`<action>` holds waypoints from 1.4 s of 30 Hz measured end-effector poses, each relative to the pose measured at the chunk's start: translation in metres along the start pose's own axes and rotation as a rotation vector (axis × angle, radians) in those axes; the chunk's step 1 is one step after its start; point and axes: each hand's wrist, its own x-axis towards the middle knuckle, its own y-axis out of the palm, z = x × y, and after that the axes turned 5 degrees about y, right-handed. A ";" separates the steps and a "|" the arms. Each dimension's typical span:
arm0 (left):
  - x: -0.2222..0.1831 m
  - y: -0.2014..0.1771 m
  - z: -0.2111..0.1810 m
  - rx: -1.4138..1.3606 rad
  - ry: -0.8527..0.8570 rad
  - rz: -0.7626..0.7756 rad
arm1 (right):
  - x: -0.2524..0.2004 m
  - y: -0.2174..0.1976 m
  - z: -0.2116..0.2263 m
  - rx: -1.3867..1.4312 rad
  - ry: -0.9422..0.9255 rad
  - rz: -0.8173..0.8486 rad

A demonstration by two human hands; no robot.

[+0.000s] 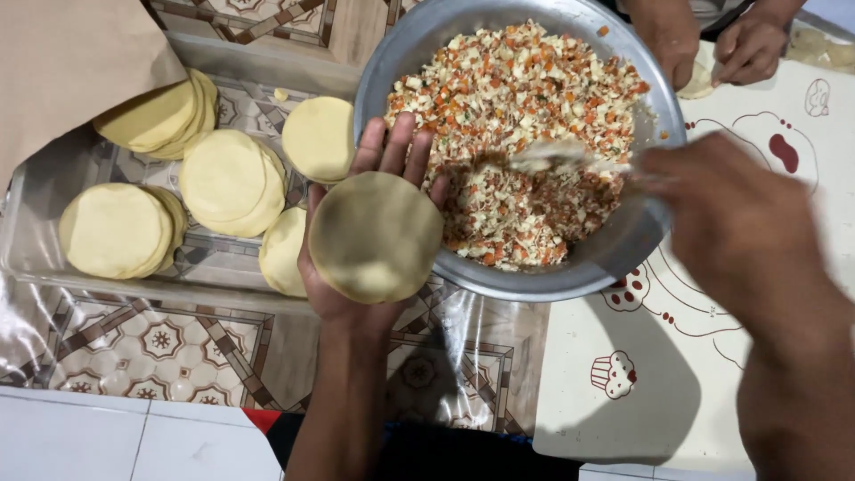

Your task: Filling circular dough wrappers with a vegetable and meat mixture and folding them into crescent-shaped pastries.

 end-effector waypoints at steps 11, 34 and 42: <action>0.002 -0.003 0.000 0.030 -0.023 -0.028 | -0.011 0.069 0.015 -0.362 0.133 0.129; 0.004 -0.009 -0.001 0.116 -0.062 -0.123 | 0.001 0.024 0.017 -0.357 0.177 0.119; 0.001 -0.016 -0.002 0.087 -0.050 -0.071 | -0.026 0.071 -0.017 0.263 0.121 -0.450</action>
